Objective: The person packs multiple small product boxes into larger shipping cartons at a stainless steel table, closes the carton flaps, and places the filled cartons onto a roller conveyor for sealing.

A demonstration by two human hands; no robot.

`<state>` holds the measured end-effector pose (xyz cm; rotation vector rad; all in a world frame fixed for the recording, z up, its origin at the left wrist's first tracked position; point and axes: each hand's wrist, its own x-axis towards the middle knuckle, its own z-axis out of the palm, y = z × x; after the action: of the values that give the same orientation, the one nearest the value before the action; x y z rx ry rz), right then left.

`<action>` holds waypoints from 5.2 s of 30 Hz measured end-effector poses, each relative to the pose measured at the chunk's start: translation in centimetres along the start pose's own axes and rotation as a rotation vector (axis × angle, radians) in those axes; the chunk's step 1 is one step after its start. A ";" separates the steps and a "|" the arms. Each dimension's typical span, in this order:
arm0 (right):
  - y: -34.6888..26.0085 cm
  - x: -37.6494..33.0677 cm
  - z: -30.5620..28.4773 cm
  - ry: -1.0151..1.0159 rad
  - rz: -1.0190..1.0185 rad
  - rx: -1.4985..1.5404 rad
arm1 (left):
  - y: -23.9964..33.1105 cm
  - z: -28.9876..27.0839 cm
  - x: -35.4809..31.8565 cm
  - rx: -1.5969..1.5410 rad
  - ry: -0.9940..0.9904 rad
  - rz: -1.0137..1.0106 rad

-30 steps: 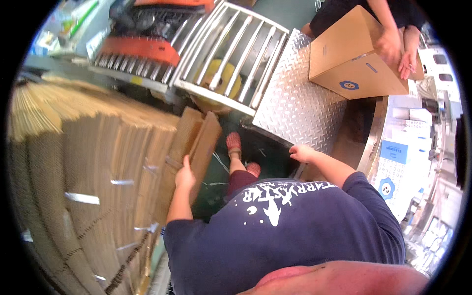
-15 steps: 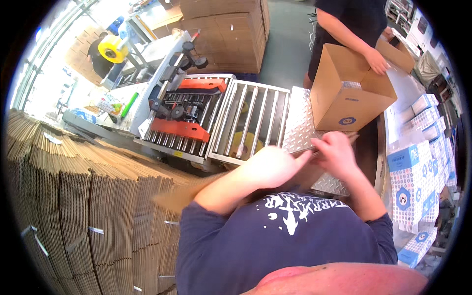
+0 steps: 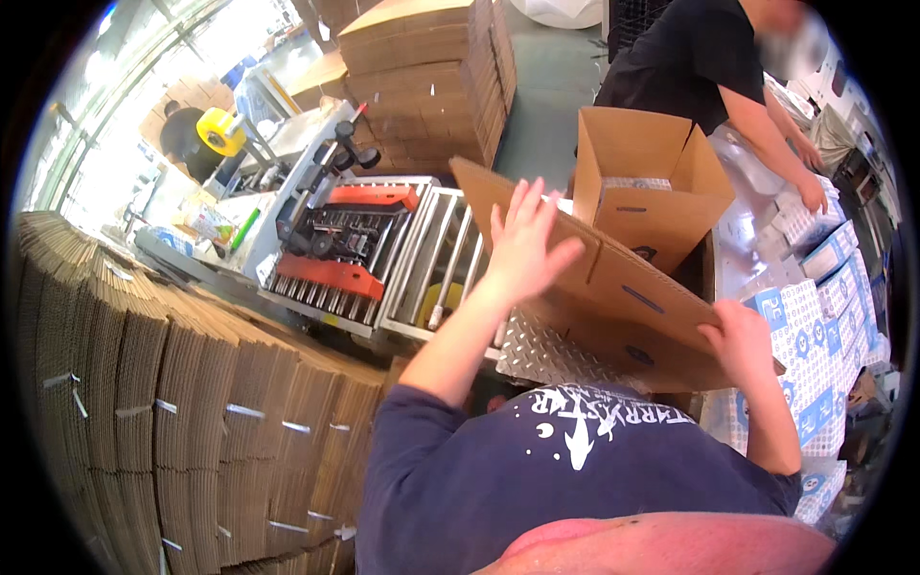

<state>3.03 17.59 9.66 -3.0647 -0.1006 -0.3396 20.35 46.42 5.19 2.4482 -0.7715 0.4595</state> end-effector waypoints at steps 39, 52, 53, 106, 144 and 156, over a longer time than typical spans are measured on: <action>-5.1 22.1 5.0 0.374 -0.269 0.377 | -14.1 -3.5 4.2 0.426 -0.811 0.229; 6.0 8.4 15.9 -0.128 0.190 0.580 | -18.3 6.6 -9.4 -1.472 -0.687 -0.634; 7.5 8.1 16.3 -0.128 0.253 0.726 | -18.9 10.8 -10.7 -1.390 -0.598 -0.864; 20.7 -18.2 0.1 -0.361 1.090 -0.134 | 26.1 25.3 -4.1 -0.955 -1.003 0.539; -0.9 -8.6 -0.2 -0.528 0.334 1.144 | 7.8 -5.6 19.5 -0.812 -1.375 0.269; 8.8 -48.2 -0.5 1.035 1.621 0.143 | -2.6 22.9 0.9 -0.329 -0.975 0.493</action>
<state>-43.41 5.97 -0.91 -1.5322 1.9147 -1.3635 26.19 34.68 -13.76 2.0583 -1.6838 -0.7244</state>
